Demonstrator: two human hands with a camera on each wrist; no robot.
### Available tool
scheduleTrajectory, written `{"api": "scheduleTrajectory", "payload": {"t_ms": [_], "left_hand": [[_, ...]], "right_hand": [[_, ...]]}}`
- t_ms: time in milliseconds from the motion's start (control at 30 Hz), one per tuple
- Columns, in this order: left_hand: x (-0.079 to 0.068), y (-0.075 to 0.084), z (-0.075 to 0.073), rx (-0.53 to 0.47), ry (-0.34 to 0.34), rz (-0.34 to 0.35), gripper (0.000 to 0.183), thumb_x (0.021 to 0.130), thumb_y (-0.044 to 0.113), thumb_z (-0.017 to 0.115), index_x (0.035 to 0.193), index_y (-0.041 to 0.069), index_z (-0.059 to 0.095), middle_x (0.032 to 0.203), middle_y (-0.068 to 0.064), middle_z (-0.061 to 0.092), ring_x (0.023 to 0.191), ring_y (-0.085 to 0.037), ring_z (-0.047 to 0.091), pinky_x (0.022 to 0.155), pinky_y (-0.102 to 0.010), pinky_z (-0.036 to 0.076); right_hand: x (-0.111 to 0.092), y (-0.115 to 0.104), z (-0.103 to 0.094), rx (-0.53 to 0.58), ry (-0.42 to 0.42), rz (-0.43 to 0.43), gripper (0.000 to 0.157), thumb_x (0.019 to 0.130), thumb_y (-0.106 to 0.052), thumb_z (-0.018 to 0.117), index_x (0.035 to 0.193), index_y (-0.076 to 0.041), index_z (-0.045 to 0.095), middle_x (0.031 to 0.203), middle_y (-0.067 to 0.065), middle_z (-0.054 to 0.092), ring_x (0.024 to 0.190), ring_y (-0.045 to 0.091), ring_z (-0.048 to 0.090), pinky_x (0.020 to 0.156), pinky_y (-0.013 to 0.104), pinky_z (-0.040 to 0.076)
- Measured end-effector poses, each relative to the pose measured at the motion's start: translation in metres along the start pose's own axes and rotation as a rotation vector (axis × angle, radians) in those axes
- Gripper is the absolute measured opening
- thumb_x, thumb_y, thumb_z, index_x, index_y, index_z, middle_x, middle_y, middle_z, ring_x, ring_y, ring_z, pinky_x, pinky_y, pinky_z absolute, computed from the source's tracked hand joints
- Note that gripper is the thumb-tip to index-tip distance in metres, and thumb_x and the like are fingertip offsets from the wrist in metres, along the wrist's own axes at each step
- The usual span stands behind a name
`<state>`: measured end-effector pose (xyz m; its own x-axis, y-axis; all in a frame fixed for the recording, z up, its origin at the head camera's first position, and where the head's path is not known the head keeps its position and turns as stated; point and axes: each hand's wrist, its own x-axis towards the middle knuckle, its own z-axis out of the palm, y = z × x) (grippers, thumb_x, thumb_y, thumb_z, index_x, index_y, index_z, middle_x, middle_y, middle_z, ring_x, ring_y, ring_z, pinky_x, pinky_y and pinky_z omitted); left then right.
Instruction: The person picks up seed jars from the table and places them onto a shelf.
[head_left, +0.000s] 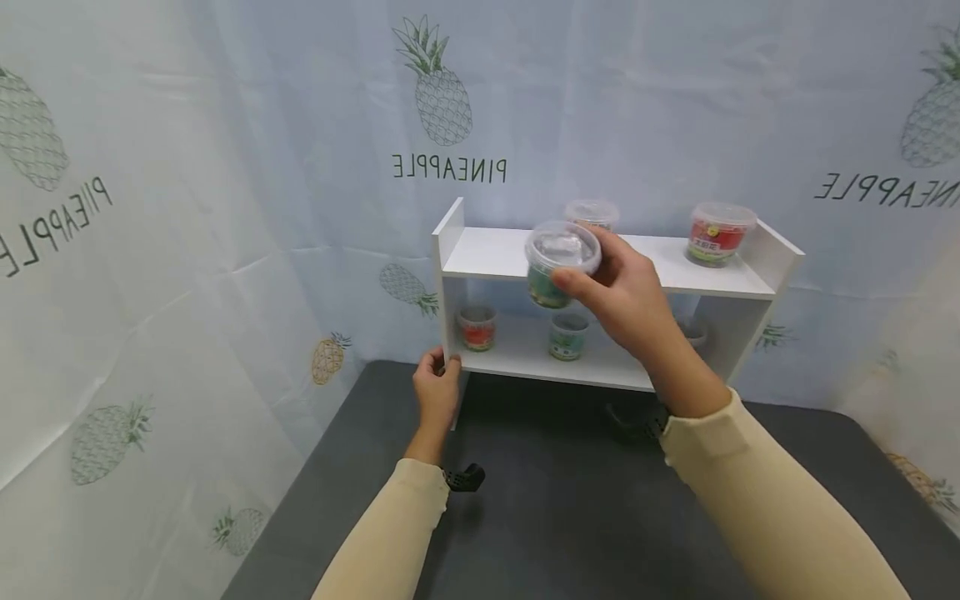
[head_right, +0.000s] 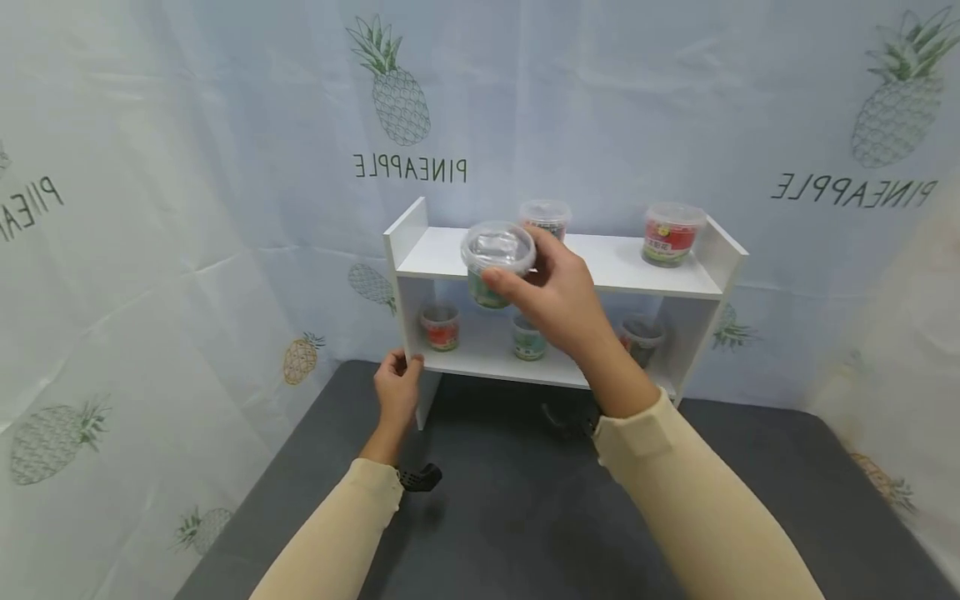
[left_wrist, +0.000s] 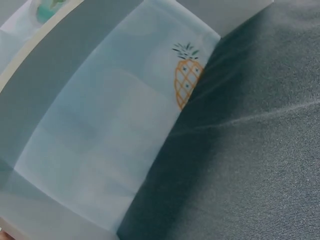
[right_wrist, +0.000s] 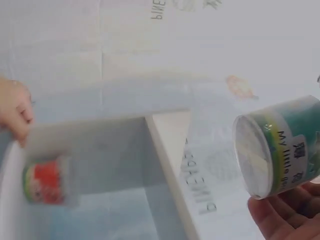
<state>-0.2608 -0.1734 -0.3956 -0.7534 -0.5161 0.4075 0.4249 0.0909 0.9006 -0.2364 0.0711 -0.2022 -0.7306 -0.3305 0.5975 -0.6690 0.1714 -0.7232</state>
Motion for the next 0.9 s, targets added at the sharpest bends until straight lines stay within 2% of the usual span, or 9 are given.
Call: {"api": "scheduleTrajectory", "payload": {"t_ms": [200,333,433,533,633,900], "left_hand": [[0.001,-0.001,0.001,-0.01,0.022,0.018,0.018,0.09,-0.001,0.063,0.104,-0.013,0.062,0.101,-0.024,0.065,0.088,-0.018,0.06,0.073,-0.019,0.049],[0.0,0.0,0.002,-0.012,0.023,0.006,0.017,0.09,0.0,0.062,0.103,-0.012,0.063,0.1,-0.023,0.065,0.087,-0.018,0.061,0.074,-0.02,0.05],[-0.002,0.0,0.004,-0.008,0.018,-0.017,0.018,0.091,0.0,0.062,0.105,-0.011,0.063,0.102,-0.022,0.065,0.09,-0.018,0.062,0.076,-0.022,0.051],[-0.004,-0.001,0.008,-0.01,0.024,-0.032,0.019,0.091,0.0,0.062,0.107,-0.01,0.064,0.104,-0.023,0.066,0.092,-0.019,0.063,0.078,-0.024,0.052],[-0.006,-0.001,0.01,-0.017,0.032,-0.033,0.02,0.091,0.0,0.062,0.108,-0.01,0.064,0.105,-0.023,0.066,0.094,-0.021,0.063,0.079,-0.025,0.052],[-0.002,-0.001,0.008,-0.045,0.053,-0.024,0.02,0.091,-0.001,0.061,0.108,-0.011,0.064,0.103,-0.023,0.066,0.088,-0.014,0.061,0.074,-0.021,0.05]], "right_hand": [[0.055,-0.009,0.027,-0.038,-0.052,0.082,0.065,0.088,-0.044,0.071,0.143,-0.019,0.048,0.13,0.003,0.059,0.113,0.015,0.06,0.088,0.032,0.05],[0.081,-0.002,0.042,-0.062,-0.072,0.148,0.069,0.086,-0.051,0.07,0.142,-0.019,0.048,0.133,0.0,0.058,0.117,0.014,0.058,0.097,0.037,0.048],[0.097,0.007,0.051,-0.126,-0.119,0.224,0.071,0.085,-0.056,0.069,0.142,-0.018,0.049,0.133,0.0,0.057,0.117,0.015,0.056,0.099,0.039,0.046],[0.109,0.015,0.057,-0.185,-0.176,0.318,0.075,0.085,-0.059,0.067,0.143,-0.017,0.047,0.136,0.002,0.056,0.117,0.017,0.053,0.099,0.04,0.045],[0.117,0.021,0.063,-0.213,-0.193,0.375,0.077,0.085,-0.061,0.066,0.144,-0.015,0.046,0.137,0.004,0.054,0.115,0.019,0.052,0.099,0.041,0.045],[0.127,0.02,0.079,-0.206,-0.138,0.402,0.078,0.085,-0.063,0.065,0.142,-0.013,0.047,0.137,0.004,0.054,0.116,0.019,0.052,0.101,0.04,0.044]]}}
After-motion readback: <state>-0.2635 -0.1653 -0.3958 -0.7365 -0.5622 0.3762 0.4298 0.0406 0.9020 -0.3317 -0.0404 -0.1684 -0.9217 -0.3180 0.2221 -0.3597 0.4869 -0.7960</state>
